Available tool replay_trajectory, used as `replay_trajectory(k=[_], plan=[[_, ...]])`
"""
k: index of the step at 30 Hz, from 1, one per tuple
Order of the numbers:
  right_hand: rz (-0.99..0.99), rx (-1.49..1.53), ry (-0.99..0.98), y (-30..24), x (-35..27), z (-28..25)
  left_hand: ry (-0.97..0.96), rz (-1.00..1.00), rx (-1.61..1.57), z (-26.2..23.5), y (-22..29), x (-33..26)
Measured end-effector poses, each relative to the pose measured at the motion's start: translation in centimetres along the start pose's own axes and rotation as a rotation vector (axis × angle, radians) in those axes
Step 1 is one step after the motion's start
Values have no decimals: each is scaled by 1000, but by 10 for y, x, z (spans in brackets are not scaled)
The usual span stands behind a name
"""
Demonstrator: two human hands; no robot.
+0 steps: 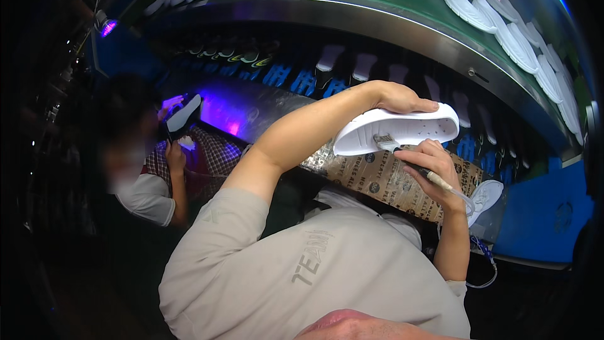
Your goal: The person repeatedly picks up white slipper soles from a conveyor belt, paints the bottom surface with a brush, and places them back on the belt. The process is continuous and repetitive, with the person handling one slipper at a time.
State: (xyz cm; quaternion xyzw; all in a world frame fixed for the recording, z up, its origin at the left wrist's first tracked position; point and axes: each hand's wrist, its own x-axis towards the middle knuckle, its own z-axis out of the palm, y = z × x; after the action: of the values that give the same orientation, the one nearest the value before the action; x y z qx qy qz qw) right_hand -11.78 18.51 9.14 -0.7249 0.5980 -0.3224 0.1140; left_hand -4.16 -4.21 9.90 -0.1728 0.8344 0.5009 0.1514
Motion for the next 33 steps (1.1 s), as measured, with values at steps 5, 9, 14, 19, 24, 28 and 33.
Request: replay_trajectory(k=[5, 9, 14, 19, 24, 28, 33], plan=[[-90, 227, -29, 5, -5, -10, -66, -6, 119, 1, -8, -1], [-115, 52, -45, 11, -13, -18, 20, -17, 36, 5, -5, -14], [-34, 144, 93, 23, -33, -27, 30, -68, 51, 12, -3, -26], [-179, 186, -59, 26, -40, -43, 78, -103, 43, 14, -8, -30], [-106, -19, -5, 29, -43, -49, 105, -110, 93, 13, -3, -40], [-105, -103, 47, 31, -44, -55, 79, -98, 57, 11, -6, -42], [-81, 63, 2, 37, -56, -51, 187, -106, 146, 9, -2, -38]])
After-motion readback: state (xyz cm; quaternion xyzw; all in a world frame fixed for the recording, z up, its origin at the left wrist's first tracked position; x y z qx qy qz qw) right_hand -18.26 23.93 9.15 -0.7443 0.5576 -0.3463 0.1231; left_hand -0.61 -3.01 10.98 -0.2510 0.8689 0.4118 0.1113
